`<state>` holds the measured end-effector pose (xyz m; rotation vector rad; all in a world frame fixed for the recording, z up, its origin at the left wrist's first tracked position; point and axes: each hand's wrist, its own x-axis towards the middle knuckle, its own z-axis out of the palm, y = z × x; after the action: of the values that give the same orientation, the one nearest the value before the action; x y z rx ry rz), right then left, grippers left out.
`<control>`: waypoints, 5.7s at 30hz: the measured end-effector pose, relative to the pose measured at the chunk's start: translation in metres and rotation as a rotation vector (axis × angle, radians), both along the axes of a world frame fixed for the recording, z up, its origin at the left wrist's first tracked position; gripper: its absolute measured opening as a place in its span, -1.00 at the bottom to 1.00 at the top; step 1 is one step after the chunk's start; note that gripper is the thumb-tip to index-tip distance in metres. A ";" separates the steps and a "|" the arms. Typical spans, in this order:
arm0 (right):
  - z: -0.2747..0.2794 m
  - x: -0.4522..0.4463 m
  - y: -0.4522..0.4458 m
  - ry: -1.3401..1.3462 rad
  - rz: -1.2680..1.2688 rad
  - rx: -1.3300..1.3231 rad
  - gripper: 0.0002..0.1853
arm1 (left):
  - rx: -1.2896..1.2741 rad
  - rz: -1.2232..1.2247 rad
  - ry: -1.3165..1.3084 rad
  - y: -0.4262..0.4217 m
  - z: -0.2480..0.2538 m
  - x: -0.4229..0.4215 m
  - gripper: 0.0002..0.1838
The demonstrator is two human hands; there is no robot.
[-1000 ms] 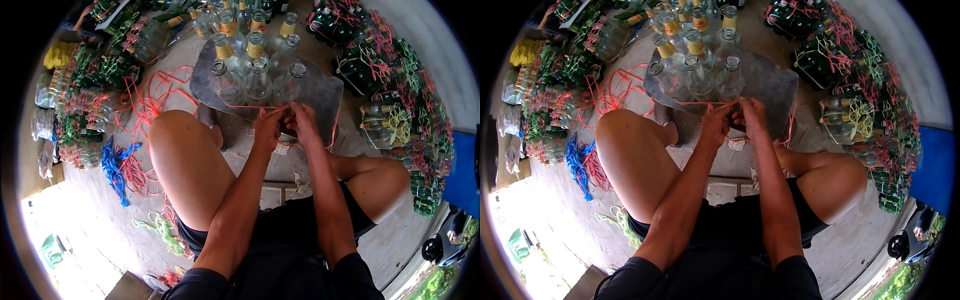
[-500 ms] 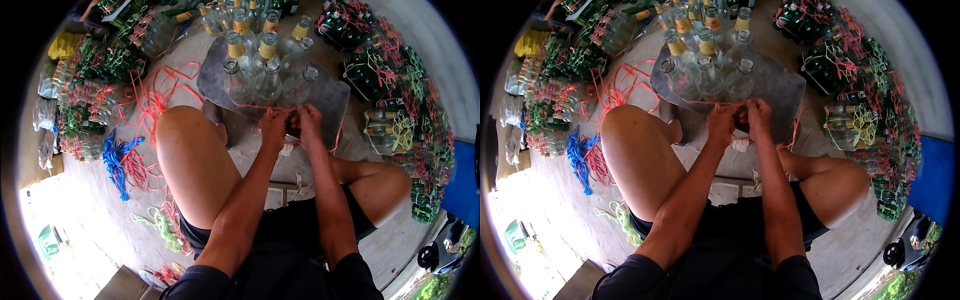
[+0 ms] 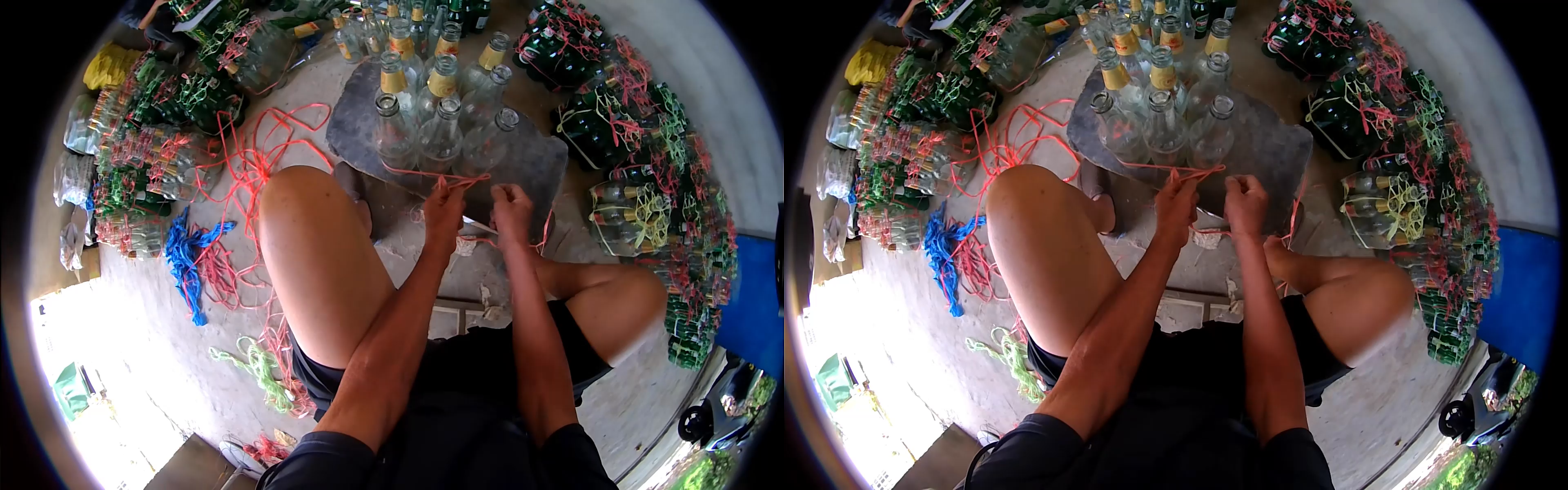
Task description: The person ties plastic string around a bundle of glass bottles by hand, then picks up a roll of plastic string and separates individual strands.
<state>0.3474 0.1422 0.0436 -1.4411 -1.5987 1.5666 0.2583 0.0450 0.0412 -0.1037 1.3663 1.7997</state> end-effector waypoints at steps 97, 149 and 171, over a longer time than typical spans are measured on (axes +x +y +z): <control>-0.027 -0.005 -0.040 0.408 0.214 -0.424 -0.83 | -0.392 -0.021 0.422 -0.032 0.010 0.042 -0.71; 0.009 0.002 -0.062 -0.101 0.396 -0.095 -0.78 | 0.400 -0.058 0.454 -0.274 0.262 -0.137 -0.76; -0.029 0.011 -0.052 -0.565 0.493 -0.065 -0.69 | -1.234 -0.209 1.003 -0.234 -0.184 -0.353 -0.64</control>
<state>0.3582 0.0904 0.0142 -1.7188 -2.3966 1.5461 -0.0944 -0.1886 -0.1425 0.3274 2.8863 0.5255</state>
